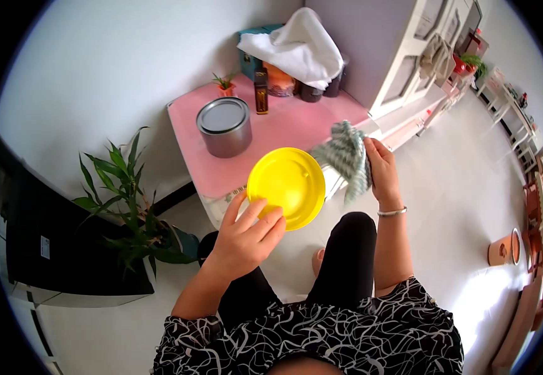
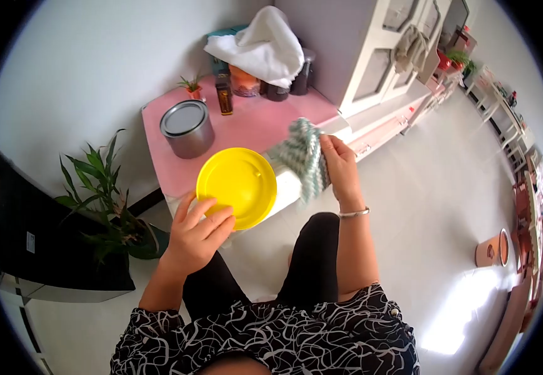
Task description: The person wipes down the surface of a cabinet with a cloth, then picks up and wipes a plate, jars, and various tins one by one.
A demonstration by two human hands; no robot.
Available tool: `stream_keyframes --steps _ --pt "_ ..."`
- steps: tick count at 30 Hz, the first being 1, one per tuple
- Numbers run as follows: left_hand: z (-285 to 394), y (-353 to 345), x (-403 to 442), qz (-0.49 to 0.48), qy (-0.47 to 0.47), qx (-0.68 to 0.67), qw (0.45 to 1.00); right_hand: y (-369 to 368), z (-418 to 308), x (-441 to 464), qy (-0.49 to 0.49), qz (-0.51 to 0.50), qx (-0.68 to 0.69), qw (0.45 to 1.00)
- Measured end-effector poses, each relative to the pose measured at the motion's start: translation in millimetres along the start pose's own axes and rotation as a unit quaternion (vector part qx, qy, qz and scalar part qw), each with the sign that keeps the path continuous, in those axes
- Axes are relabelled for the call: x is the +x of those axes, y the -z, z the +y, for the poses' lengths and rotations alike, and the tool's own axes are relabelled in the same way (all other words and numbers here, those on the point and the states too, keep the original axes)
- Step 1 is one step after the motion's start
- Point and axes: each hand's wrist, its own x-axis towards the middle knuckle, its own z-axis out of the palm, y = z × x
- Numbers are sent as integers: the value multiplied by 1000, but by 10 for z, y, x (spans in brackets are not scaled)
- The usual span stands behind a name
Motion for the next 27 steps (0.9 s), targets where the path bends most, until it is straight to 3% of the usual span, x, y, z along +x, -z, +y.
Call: stream_keyframes --steps 1,5,6,7,11,12,13,14,15,17,19,21,25,27 --pt "55 -17 -16 -24 -14 -5 1000 -12 -10 -125 -32 -39 8 999" --pt "281 -95 -25 -71 -80 -28 994 -311 20 -649 74 -175 -116 975" --pt "319 -83 -21 -91 -83 -41 992 -288 97 -664 15 -157 -109 982" --pt "350 -93 -33 -95 -86 -46 991 -248 182 -702 18 -139 -173 975" --pt "398 -131 -48 -107 -46 -202 972 -226 294 -921 27 -85 -199 976" --pt "467 -171 -48 -8 92 -301 949 -229 289 -973 18 -82 -204 975" --pt "509 -253 -88 1 226 -479 848 -244 321 -1022 14 -82 -200 976" --pt "550 -335 -128 70 350 -627 693 -270 360 -1067 53 -78 -201 975" --pt "568 -437 -150 52 440 -681 583 -283 403 -1115 90 -75 -203 972" --pt "601 -500 -156 96 499 -777 372 -269 477 -1187 119 -61 -236 963" --pt "638 -565 -206 99 506 -775 365 -219 423 -1246 28 -92 -136 986" --pt "681 -636 -256 104 513 -775 353 -173 466 -1293 89 -46 -90 991" --pt "729 -669 -282 137 527 -762 350 6 369 -1379 58 87 4 994" --pt "743 -671 -263 153 513 -747 394 78 264 -1451 216 138 -262 930"
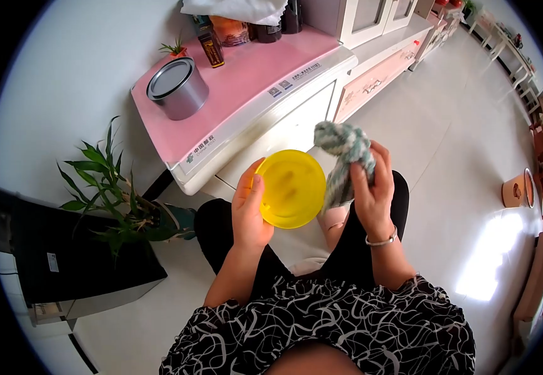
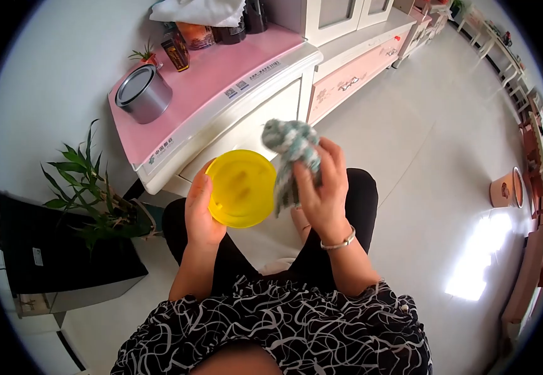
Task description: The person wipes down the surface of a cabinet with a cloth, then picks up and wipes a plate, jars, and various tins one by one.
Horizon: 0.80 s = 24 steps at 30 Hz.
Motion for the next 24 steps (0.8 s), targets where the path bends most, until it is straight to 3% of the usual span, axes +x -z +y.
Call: stream_keyframes --steps 2,4,6,8,10,15,19,24 --pt "5 -62 -25 -10 1 -2 1000 16 -171 -39 135 -72 -193 969" --pt "-69 -103 -55 -21 5 -5 1000 -155 -217 -174 118 -146 -221 957" --pt "-183 -125 -88 -47 -34 129 990 -318 -166 -258 90 -140 -224 960" --pt "-174 -103 -68 -63 -21 115 991 -369 -142 -239 77 -150 -211 963" --pt "-150 -85 -24 -70 -76 157 982 -416 -107 -177 80 -182 -129 971" --pt "-13 -54 134 -30 -48 137 989 -449 -131 -159 165 -256 -50 951" --pt "-38 -60 134 -9 1 108 994 -246 -113 -118 192 -331 -105 918" --pt "-53 -61 127 -18 -17 137 990 -172 -51 -82 159 -258 -225 926"
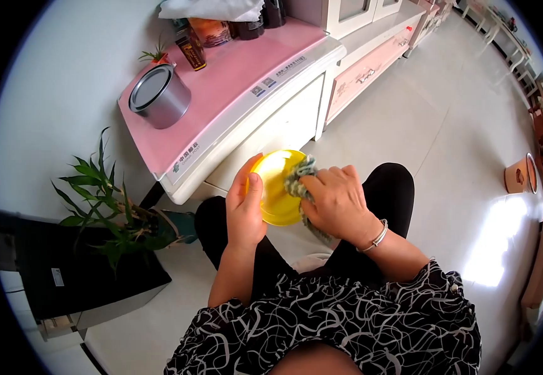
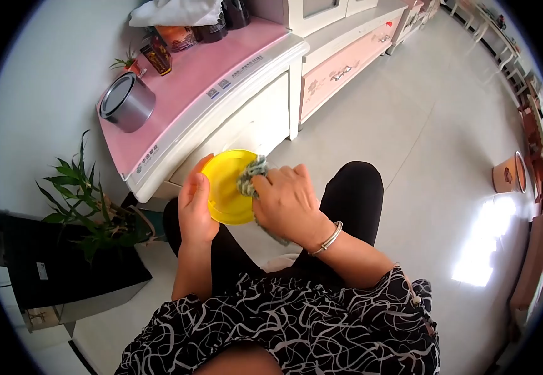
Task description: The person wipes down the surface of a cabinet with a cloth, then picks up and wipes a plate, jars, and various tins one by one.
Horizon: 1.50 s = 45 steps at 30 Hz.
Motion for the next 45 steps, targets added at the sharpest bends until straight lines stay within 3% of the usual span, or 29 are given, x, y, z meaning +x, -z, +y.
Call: stream_keyframes --steps 2,4,6,7,10,14,17,19,24,26,28,29,34,36,38,40,42,44,45 --pt "0 -37 -22 -9 0 13 1000 -25 -45 35 -61 29 -9 998" --pt "-5 -97 -59 -25 10 17 999 -99 -149 104 -35 89 47 994" --pt "11 -82 -27 5 -47 67 997 -147 -232 136 -23 93 80 992" --pt "46 -56 -4 18 -47 70 996 -218 -225 114 21 87 140 986" --pt "129 -2 16 29 -59 54 996 -102 -232 21 56 0 132 990" --pt "57 25 5 46 -84 124 988 202 -58 -66 -111 -40 33 992" --pt "66 43 -14 56 -87 190 976 362 -15 -149 -147 -18 -18 989" --pt "105 1 -9 59 -100 163 980 418 -35 -163 -130 81 -24 988" --pt "36 -52 -71 7 -91 222 971 138 -166 65 14 105 35 994" --pt "45 -109 -114 -11 -119 271 955 -142 -153 122 10 124 76 989" --pt "41 -19 -65 47 -122 176 976 -271 -126 77 5 125 69 990" --pt "51 -22 -76 47 -158 206 964 -303 -143 59 -5 126 62 990" --pt "91 -10 -164 75 -172 310 932 30 -170 -89 44 -17 153 987" --pt "77 -25 -174 71 -185 350 916 148 -106 -96 -5 -25 333 943" --pt "69 -30 -158 75 -172 273 944 242 -169 -34 -93 129 271 949" --pt "37 -130 -184 69 -174 255 948 158 -175 68 -62 191 211 957" --pt "-21 -187 -178 67 -229 235 942 -85 -202 64 31 143 128 981" --pt "51 -124 -108 88 -176 155 968 -211 -218 -55 75 77 178 978" --pt "70 -105 -119 85 -191 213 954 -201 -234 -66 65 61 219 972"
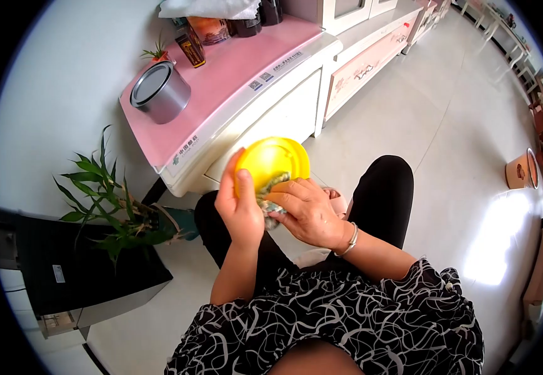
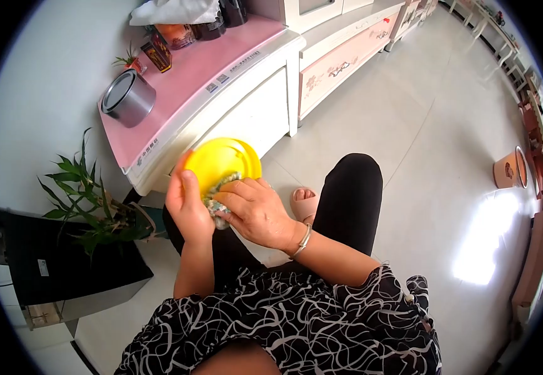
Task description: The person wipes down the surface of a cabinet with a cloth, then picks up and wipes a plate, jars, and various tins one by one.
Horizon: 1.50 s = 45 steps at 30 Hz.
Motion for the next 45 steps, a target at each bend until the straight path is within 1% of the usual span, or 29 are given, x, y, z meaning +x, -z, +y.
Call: stream_keyframes --steps 1,2,3,7,8,9,10,11,13,14,15,17,20,21,23,25,27,29,30,31,32,34,36,38,39,41,43,44,45 --pt "13 2 -11 0 -1 2 1000 52 -5 -15 1 1 2 1000" --pt "34 -3 -35 5 -1 25 1000 170 -7 -61 -93 -54 177 978" --pt "48 -4 -43 8 -2 47 999 286 -5 -100 -182 -106 343 915" --pt "100 82 153 17 126 -224 966 513 26 -298 -258 193 493 808" --pt "52 87 146 19 124 -225 966 542 57 -282 -238 215 505 802" --pt "-38 80 129 3 208 -290 934 584 52 -229 -217 238 515 794" --pt "-96 48 104 -14 290 -352 890 554 52 -225 -236 231 445 833" --pt "-127 -32 32 -28 328 -343 880 533 -37 -171 -186 188 353 897" --pt "-158 -188 -165 -101 349 -258 895 343 -48 -53 -21 202 262 943" --pt "-140 -260 -247 -163 297 -237 911 363 -54 3 -33 183 262 947" --pt "-126 -251 -297 -198 327 -330 863 385 -68 69 -44 163 265 949" --pt "-94 -233 -397 -256 406 -482 733 400 -125 212 -207 157 397 880" --pt "-423 -93 -430 -341 422 -544 641 401 -10 347 -258 107 428 860" --pt "-480 -64 -442 -349 442 -571 597 403 3 369 -267 95 375 882" --pt "-559 -33 -464 -339 458 -565 596 399 53 377 -276 83 323 902" --pt "-696 -20 -453 -423 442 -577 541 401 166 327 -297 56 362 882" --pt "-735 -8 -457 -392 489 -567 535 386 301 277 -335 83 435 832" --pt "-654 -74 -378 -409 455 -635 471 464 323 206 -394 140 580 699" --pt "-520 -99 -304 -386 482 -642 455 436 463 84 -340 116 642 677" --pt "-506 -109 -243 -385 482 -641 457 428 268 56 -316 175 670 648" --pt "-499 -114 -185 -411 448 -649 458 299 448 -68 -194 123 779 583" --pt "-456 -128 -121 -429 414 -665 449 292 401 -104 -262 135 534 792" --pt "-492 -142 -175 -409 420 -680 441 309 310 -52 -299 91 284 906" --pt "-556 -105 -274 -383 428 -697 429 302 203 35 -353 71 342 868" --pt "-590 -77 -326 -376 435 -682 451 294 149 65 -402 89 502 760" --pt "-606 -46 -380 -369 441 -667 475 326 89 82 -421 82 471 771" --pt "-578 -30 -409 -366 462 -625 511 295 167 14 -324 89 569 751" --pt "-556 -20 -405 -365 460 -625 513 273 159 18 -356 95 518 772" --pt "-527 -8 -397 -364 437 -576 587 239 168 12 -355 93 519 772"
